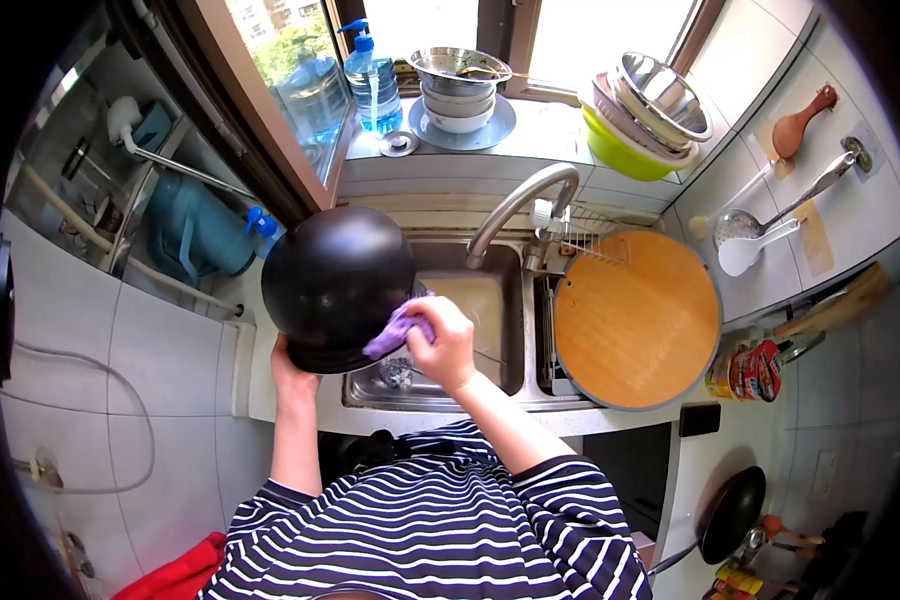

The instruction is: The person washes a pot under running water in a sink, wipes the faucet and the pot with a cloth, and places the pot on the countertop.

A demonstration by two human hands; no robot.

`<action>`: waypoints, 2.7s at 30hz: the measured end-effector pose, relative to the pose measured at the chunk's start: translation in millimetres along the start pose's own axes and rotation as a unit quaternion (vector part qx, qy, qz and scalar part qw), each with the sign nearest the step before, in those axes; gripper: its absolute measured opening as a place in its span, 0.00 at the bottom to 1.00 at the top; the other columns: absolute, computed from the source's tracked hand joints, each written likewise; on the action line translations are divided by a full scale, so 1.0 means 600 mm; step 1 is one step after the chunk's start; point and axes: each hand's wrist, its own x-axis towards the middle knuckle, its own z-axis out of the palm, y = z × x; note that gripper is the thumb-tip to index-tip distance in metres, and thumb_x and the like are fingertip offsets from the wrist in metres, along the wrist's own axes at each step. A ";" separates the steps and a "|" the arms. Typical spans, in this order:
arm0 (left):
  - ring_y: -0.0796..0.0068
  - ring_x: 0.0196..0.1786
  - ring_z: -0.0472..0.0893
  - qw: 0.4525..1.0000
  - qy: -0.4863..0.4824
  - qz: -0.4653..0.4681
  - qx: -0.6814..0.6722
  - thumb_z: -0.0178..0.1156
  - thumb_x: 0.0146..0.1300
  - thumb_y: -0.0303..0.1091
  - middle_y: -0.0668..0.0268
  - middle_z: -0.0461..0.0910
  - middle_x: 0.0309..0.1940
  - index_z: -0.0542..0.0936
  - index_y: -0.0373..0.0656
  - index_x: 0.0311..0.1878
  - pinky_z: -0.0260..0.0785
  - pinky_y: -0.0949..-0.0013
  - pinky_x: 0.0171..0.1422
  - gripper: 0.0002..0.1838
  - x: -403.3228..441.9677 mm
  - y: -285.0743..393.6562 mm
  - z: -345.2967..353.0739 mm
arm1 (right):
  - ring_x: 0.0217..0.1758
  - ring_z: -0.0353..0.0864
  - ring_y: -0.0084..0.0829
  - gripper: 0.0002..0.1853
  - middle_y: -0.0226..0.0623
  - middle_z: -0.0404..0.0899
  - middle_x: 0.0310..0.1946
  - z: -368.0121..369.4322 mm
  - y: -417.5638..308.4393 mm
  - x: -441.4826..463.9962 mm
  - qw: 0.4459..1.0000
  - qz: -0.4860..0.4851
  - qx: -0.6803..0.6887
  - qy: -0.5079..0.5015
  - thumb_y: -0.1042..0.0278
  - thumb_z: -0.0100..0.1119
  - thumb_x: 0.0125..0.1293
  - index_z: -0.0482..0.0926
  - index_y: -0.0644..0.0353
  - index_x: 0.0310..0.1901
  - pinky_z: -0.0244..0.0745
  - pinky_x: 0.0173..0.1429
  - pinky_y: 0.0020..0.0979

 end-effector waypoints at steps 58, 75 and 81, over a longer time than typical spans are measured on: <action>0.73 0.36 0.82 0.898 -0.175 -0.015 0.404 0.53 0.68 0.42 0.61 0.82 0.37 0.78 0.34 0.46 0.74 0.72 0.43 0.18 -0.075 0.066 0.055 | 0.37 0.82 0.30 0.17 0.43 0.79 0.38 -0.041 0.114 0.054 0.741 0.542 0.363 -0.158 0.78 0.53 0.55 0.72 0.66 0.48 0.80 0.41 0.29; 0.84 0.31 0.74 0.720 -0.262 0.053 0.641 0.59 0.64 0.37 0.69 0.80 0.27 0.80 0.32 0.38 0.68 0.77 0.35 0.14 -0.093 -0.100 0.072 | 0.43 0.77 0.27 0.15 0.37 0.78 0.39 -0.134 0.125 -0.116 0.950 0.306 0.043 0.052 0.75 0.55 0.55 0.73 0.62 0.47 0.70 0.50 0.26; 0.85 0.27 0.72 0.649 -0.291 0.007 0.702 0.60 0.62 0.39 0.69 0.78 0.21 0.80 0.33 0.35 0.66 0.77 0.32 0.15 -0.087 -0.165 0.092 | 0.53 0.75 0.42 0.16 0.43 0.78 0.47 -0.228 0.205 -0.223 0.942 0.316 -0.109 0.012 0.70 0.61 0.51 0.76 0.60 0.44 0.67 0.58 0.36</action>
